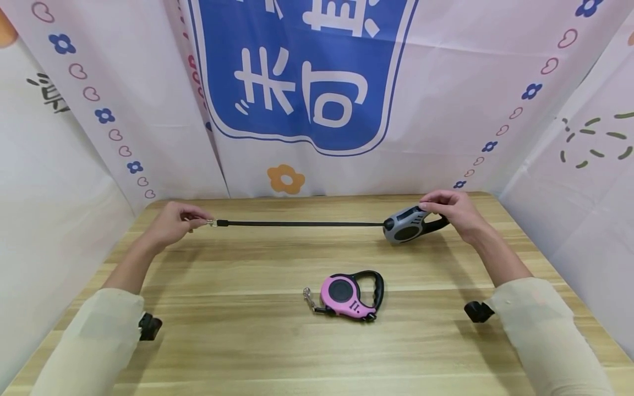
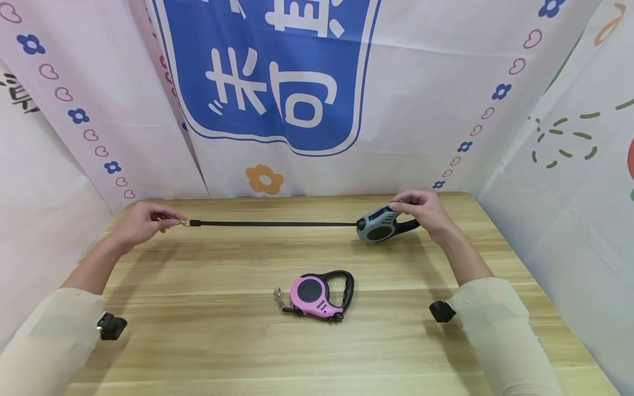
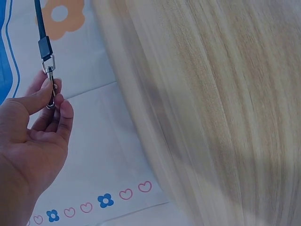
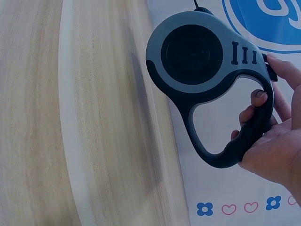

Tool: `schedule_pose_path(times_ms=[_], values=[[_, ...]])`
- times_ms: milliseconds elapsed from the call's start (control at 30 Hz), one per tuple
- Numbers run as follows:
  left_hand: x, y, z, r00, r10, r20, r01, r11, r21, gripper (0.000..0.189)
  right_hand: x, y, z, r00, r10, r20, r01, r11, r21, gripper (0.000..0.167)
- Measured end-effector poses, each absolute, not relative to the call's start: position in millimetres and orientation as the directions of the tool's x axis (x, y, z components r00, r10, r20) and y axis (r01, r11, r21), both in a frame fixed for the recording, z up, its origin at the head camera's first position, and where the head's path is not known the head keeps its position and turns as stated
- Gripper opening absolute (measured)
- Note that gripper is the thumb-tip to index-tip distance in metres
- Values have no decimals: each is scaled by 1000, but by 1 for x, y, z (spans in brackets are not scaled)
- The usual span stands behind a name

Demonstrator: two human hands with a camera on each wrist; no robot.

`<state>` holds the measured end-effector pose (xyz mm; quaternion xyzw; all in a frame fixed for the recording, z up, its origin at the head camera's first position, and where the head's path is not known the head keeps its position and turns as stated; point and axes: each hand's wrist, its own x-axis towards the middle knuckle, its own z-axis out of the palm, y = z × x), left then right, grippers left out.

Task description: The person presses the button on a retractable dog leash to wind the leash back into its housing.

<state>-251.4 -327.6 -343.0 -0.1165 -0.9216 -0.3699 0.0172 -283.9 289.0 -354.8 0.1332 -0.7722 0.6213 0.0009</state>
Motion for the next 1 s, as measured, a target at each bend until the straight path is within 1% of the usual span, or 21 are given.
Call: schedule_pose_path(times_ms=[267,733,1000], values=[[-252,-327,-345,-969,210,128,240,689,684,18,-285,285,-355,-962,-213,174,-215,190,-958,14],[-252,-322,-344,-968,215,127,242,679,693,17,-284,278,-354,-959,-221,176,-216,175,-961,20],[-252,-317,-345,-974,206,95,211,674,707,18,-285,276,-355,-958,-218,184,-222,168,-960,18]])
